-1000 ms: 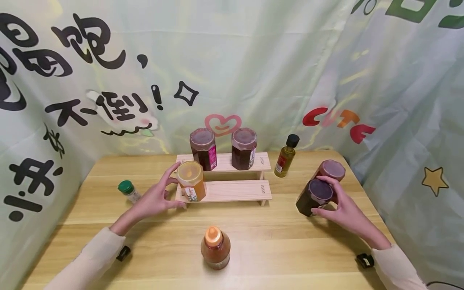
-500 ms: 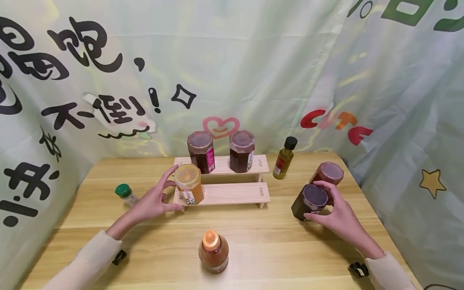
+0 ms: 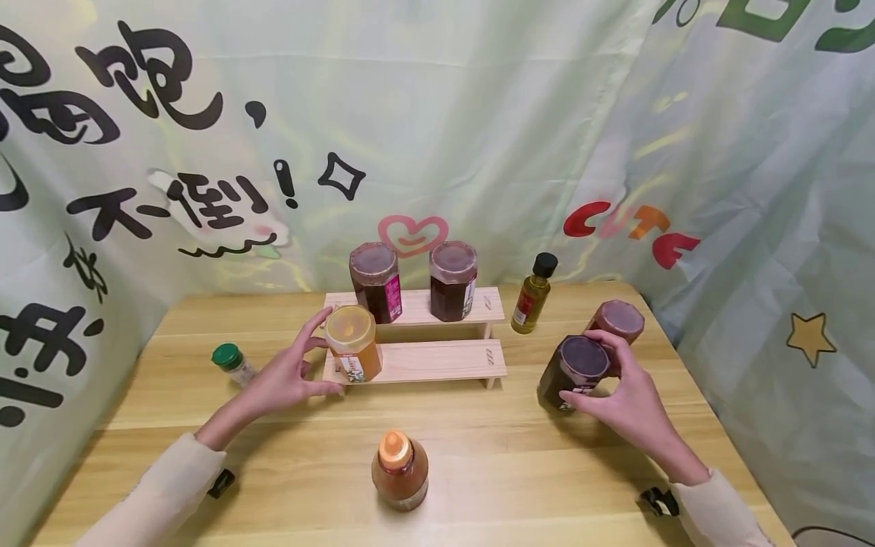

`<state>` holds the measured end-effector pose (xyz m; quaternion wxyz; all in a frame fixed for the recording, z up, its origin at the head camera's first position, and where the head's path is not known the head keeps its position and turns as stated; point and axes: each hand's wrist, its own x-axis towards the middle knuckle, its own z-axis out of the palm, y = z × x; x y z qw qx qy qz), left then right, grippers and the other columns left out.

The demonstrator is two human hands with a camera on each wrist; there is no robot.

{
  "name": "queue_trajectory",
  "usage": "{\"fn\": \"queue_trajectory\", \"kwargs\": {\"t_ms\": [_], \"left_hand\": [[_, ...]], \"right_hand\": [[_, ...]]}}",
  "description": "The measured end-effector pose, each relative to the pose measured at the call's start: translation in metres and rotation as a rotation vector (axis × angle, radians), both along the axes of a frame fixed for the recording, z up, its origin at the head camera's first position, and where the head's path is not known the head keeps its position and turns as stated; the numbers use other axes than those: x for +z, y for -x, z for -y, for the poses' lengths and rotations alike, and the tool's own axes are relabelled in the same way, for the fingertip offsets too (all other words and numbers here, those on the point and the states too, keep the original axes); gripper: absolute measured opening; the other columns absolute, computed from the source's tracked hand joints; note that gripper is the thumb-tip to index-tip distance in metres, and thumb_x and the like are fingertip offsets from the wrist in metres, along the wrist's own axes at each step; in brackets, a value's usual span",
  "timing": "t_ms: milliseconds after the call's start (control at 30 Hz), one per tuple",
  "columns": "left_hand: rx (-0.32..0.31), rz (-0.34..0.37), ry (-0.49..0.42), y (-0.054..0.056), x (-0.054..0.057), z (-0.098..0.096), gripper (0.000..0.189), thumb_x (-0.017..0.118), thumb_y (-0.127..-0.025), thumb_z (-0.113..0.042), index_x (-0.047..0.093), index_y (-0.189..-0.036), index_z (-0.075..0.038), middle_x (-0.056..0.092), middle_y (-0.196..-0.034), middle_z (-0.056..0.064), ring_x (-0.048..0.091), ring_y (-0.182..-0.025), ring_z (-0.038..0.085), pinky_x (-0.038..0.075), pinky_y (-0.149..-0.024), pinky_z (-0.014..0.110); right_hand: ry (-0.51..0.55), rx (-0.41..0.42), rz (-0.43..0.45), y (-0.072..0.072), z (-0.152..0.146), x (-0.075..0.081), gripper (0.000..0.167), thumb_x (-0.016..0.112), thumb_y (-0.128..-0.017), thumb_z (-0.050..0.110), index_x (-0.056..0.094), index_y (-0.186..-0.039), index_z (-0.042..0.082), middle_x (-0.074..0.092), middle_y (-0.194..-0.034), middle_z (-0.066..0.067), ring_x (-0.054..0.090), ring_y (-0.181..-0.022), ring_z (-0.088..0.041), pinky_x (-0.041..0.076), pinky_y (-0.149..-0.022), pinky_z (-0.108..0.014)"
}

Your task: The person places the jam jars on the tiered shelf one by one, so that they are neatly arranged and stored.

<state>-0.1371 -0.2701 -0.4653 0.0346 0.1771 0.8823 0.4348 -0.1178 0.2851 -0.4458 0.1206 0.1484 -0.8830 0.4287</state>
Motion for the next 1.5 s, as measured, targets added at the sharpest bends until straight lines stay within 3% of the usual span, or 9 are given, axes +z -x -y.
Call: {"fn": "queue_trajectory", "kwargs": {"t_ms": [100,200,333,433,600,733,1000,1233,1500], "left_hand": [[0.003,-0.007,-0.005,-0.001,0.000,0.001,0.135,0.101,-0.080,-0.021,0.008,-0.176,-0.038,0.069,-0.141,0.017,0.063,-0.081,0.021,0.050,-0.060,0.031],[0.005,-0.010,-0.008,-0.002,0.001,0.002,0.136,0.101,-0.080,-0.021,0.008,-0.176,-0.036,0.069,-0.141,0.017,0.063,-0.087,0.026,0.051,-0.062,0.032],[0.006,-0.007,0.003,0.000,0.002,0.003,0.135,0.101,-0.081,-0.020,0.008,-0.176,-0.038,0.069,-0.140,0.017,0.043,-0.058,0.014,0.045,-0.055,0.030],[0.006,-0.006,0.004,0.001,0.002,0.003,0.134,0.101,-0.080,-0.021,0.009,-0.176,-0.038,0.069,-0.141,0.016,0.039,-0.056,0.011,0.044,-0.053,0.030],[0.003,-0.006,0.006,0.001,0.001,0.001,0.134,0.101,-0.080,-0.023,0.009,-0.176,-0.039,0.069,-0.141,0.016,0.044,-0.060,0.016,0.045,-0.055,0.030],[-0.004,-0.019,0.006,0.001,0.001,0.000,0.134,0.101,-0.080,-0.022,0.009,-0.176,-0.037,0.070,-0.140,0.015,0.055,-0.076,0.024,0.048,-0.060,0.031],[0.003,0.003,-0.008,0.002,0.001,-0.001,0.136,0.102,-0.079,-0.020,0.009,-0.176,-0.039,0.069,-0.140,0.016,0.036,-0.054,0.008,0.042,-0.052,0.029],[0.008,-0.003,-0.002,0.002,0.004,-0.002,0.137,0.101,-0.080,-0.015,0.007,-0.176,-0.038,0.068,-0.141,0.018,0.046,-0.061,0.016,0.045,-0.054,0.030],[0.008,0.008,0.010,0.001,0.002,-0.001,0.136,0.101,-0.080,-0.020,0.007,-0.176,-0.038,0.067,-0.143,0.020,0.055,-0.071,0.023,0.048,-0.058,0.031]], "right_hand": [[0.016,0.010,-0.020,-0.001,0.007,0.005,0.105,0.107,-0.069,0.009,0.050,-0.157,0.017,0.069,-0.128,-0.007,0.064,-0.101,-0.007,0.051,-0.085,-0.020],[0.031,0.022,-0.036,-0.002,0.014,0.011,0.107,0.107,-0.067,0.007,0.050,-0.157,0.017,0.071,-0.127,-0.006,0.064,-0.102,-0.006,0.049,-0.085,-0.016],[0.050,0.031,-0.062,-0.004,0.024,0.017,0.108,0.107,-0.065,0.006,0.051,-0.157,0.017,0.071,-0.125,-0.004,0.064,-0.099,-0.008,0.048,-0.083,-0.016],[0.066,0.038,-0.068,-0.005,0.032,0.022,0.107,0.108,-0.066,0.007,0.051,-0.157,0.018,0.071,-0.124,-0.001,0.064,-0.100,-0.009,0.049,-0.083,-0.020],[0.060,0.044,-0.066,-0.004,0.047,0.027,0.106,0.108,-0.067,0.010,0.050,-0.156,0.021,0.072,-0.123,0.000,0.063,-0.103,-0.010,0.049,-0.085,-0.025],[0.053,0.047,-0.060,-0.004,0.059,0.028,0.108,0.108,-0.066,0.011,0.049,-0.156,0.018,0.072,-0.119,0.000,0.064,-0.102,-0.013,0.051,-0.085,-0.031],[0.056,0.045,-0.024,-0.005,0.086,0.032,0.106,0.108,-0.065,0.010,0.046,-0.152,0.014,0.070,-0.116,-0.001,0.065,-0.104,-0.017,0.053,-0.085,-0.033],[0.093,0.074,-0.031,0.001,0.113,0.032,0.104,0.108,-0.066,0.013,0.047,-0.150,0.015,0.070,-0.117,-0.001,0.065,-0.103,-0.017,0.054,-0.083,-0.033],[0.153,0.087,-0.005,0.003,0.145,0.027,0.100,0.107,-0.068,0.013,0.049,-0.149,0.016,0.072,-0.122,-0.003,0.068,-0.107,-0.018,0.057,-0.089,-0.049]]}}
